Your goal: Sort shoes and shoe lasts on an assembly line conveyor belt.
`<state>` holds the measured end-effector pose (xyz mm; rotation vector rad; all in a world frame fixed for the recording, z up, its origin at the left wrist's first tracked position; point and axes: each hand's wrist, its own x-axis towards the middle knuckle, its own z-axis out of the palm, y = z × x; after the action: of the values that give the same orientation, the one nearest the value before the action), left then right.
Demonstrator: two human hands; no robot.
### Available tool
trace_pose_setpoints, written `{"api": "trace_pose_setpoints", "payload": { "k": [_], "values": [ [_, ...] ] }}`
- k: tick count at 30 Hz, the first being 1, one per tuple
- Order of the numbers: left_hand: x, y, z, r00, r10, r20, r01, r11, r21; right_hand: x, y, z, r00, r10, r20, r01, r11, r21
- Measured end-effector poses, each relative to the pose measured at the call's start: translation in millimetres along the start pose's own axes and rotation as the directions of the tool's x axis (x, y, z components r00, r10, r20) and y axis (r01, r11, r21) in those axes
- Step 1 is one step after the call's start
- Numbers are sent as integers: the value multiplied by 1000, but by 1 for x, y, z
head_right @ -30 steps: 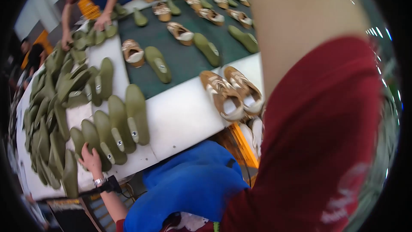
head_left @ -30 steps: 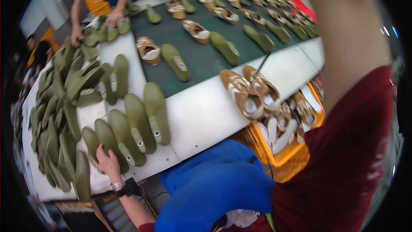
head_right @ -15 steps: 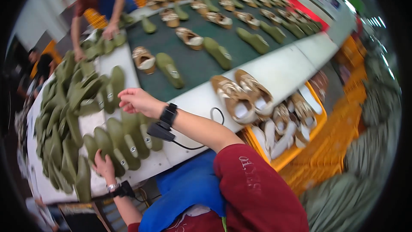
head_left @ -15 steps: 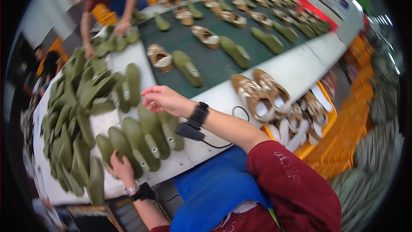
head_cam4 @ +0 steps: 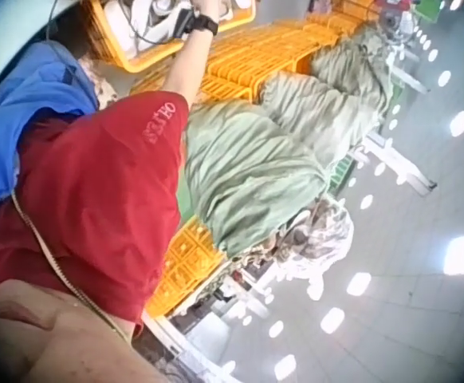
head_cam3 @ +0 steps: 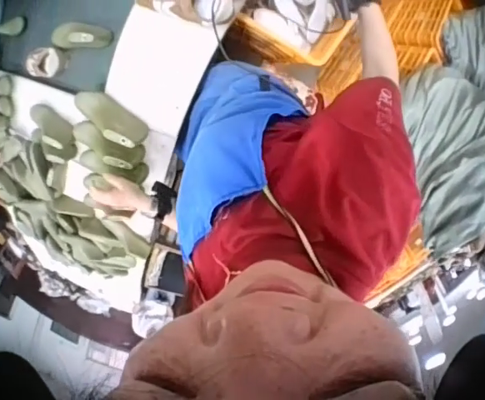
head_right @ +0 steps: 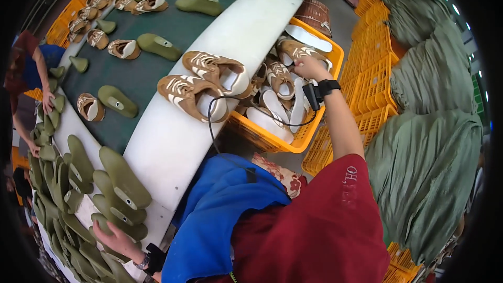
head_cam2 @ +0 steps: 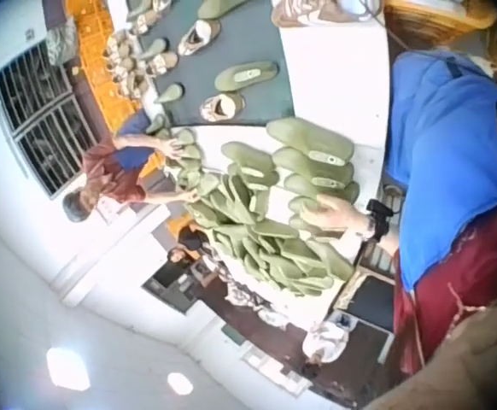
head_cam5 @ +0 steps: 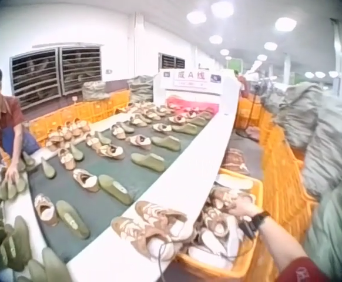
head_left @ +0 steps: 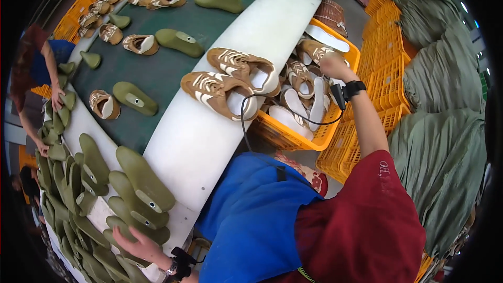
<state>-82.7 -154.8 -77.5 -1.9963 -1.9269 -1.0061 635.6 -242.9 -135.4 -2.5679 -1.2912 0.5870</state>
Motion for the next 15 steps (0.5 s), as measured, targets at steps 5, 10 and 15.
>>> {"api": "trace_pose_setpoints", "payload": {
  "k": [5, 10, 15],
  "values": [
    [6, 143, 48, 852, 387, 353, -225, 879, -420, 24, 37, 130, 967, -82, 243, 27, 975, 222],
    [0, 224, 95, 606, 652, 456, -329, 727, -603, 31, -12, 206, 987, -64, 148, 70, 997, -37],
    [0, 265, 126, 484, 754, 444, -377, 638, -672, 40, -44, 182, 954, 37, 298, 38, 969, -244]
  ]
}}
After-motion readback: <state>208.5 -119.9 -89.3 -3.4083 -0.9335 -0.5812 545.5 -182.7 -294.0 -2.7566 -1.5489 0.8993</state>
